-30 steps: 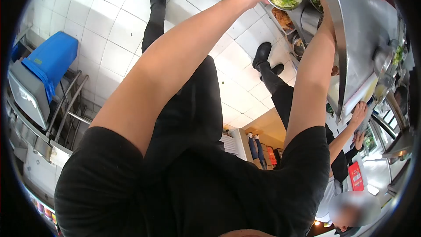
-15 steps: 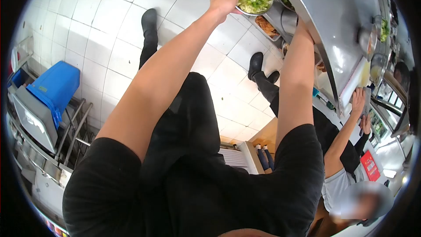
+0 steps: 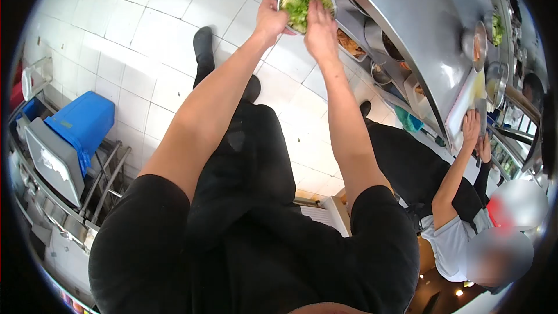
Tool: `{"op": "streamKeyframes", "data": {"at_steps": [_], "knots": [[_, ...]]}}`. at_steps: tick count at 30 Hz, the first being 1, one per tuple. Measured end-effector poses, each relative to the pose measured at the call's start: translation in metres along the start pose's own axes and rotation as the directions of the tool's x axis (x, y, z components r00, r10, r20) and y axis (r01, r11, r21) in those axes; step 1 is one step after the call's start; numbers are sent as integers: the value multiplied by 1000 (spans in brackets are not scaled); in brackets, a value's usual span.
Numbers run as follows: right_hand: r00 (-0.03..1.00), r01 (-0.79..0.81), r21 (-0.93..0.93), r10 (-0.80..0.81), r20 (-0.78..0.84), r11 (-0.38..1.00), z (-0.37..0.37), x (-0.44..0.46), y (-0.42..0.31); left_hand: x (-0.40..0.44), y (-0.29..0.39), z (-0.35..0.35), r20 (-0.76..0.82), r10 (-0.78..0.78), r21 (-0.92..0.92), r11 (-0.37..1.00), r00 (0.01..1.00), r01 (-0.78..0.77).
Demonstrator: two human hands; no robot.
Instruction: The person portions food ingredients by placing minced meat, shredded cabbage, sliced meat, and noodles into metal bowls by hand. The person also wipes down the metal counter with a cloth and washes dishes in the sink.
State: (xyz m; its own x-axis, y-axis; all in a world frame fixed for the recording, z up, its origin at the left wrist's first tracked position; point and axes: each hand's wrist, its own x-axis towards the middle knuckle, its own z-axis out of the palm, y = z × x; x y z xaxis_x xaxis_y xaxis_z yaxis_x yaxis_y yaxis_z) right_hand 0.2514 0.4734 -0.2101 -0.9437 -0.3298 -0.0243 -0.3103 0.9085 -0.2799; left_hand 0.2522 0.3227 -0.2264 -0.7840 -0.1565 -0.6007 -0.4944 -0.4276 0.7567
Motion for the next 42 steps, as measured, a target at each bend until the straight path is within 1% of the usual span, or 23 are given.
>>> {"op": "streamKeyframes", "data": {"at_steps": [2, 6, 8, 9, 10, 12, 17, 19, 20, 21, 23, 25, 26, 28, 30, 32, 34, 35, 36, 38, 39, 41, 42], "knots": [[999, 27, 105, -30, 29, 994, -5, -12, -13, -19, 6, -14, -16, 22, 30, 999, 1000, -22], [999, 43, 181, -44, 3, 983, -62, -27, -49, -55, 24, -43, 4, -73, 40, 997, 997, 73], [985, 142, 332, -102, -136, 932, -84, -34, -55, -77, 36, -55, 30, -102, 18, 995, 994, 102], [946, 202, 346, -91, -311, 916, -99, -36, -64, -85, 43, -57, 49, -115, 47, 993, 992, 113], [938, 212, 340, -94, -333, 916, -112, -35, -67, -92, 52, -57, 73, -126, 75, 990, 989, 121], [973, 175, 486, -74, -220, 856, -136, -42, -69, -108, 69, -55, 94, -111, 98, 990, 989, 102], [904, 228, 560, 41, -426, 796, -301, -53, -117, -142, 106, -43, 154, -98, 96, 992, 983, 84], [793, 368, 622, 117, -598, 691, -351, -60, -135, -151, 117, -38, 177, -90, 114, 991, 980, 70], [786, 374, 613, 113, -608, 696, -353, -64, -137, -155, 122, -36, 188, -81, 112, 992, 979, 61], [738, 393, 597, 147, -658, 700, -347, -67, -140, -159, 128, -33, 189, -70, 136, 990, 979, 45], [632, 423, 389, 42, -774, 818, -310, -65, -134, -164, 137, -22, 202, -44, 149, 989, 978, 14], [873, 311, 290, -152, -464, 905, -239, -67, -110, -168, 140, -16, 225, -31, 154, 988, 974, -4], [870, 310, 290, -148, -470, 906, -229, -75, -107, -168, 143, -14, 243, -22, 158, 987, 970, -17], [861, 234, 476, 46, -506, 847, -235, -84, -109, -167, 149, -7, 238, 2, 165, 985, 971, -43], [846, 218, 481, 82, -527, 849, -262, -96, -110, -177, 143, -9, 245, -15, 197, 980, 969, -35], [806, 215, 624, 224, -547, 751, -317, -99, -121, -178, 153, -4, 251, -55, 250, 968, 966, -9], [706, 303, 597, 246, -664, 743, -360, -106, -130, -181, 152, -3, 263, -36, 248, 968, 964, -32], [669, 329, 540, 213, -712, 774, -369, -111, -132, -179, 151, -3, 273, -21, 270, 961, 962, -55], [582, 391, 456, 169, -795, 799, -359, -111, -131, -179, 153, -2, 279, -53, 261, 965, 959, -22], [627, 389, 366, 48, -777, 845, -305, -99, -127, -183, 159, -2, 337, -98, 211, 977, 937, 27], [602, 408, 354, 43, -797, 842, -291, -96, -125, -180, 161, -1, 342, -124, 238, 970, 931, 41], [764, 290, 464, 89, -639, 837, -280, -78, -121, -182, 176, -2, 356, -144, 216, 974, 923, 68], [747, 308, 455, 84, -659, 836, -300, -67, -122, -178, 186, -2, 359, -158, 212, 974, 920, 84]]}}
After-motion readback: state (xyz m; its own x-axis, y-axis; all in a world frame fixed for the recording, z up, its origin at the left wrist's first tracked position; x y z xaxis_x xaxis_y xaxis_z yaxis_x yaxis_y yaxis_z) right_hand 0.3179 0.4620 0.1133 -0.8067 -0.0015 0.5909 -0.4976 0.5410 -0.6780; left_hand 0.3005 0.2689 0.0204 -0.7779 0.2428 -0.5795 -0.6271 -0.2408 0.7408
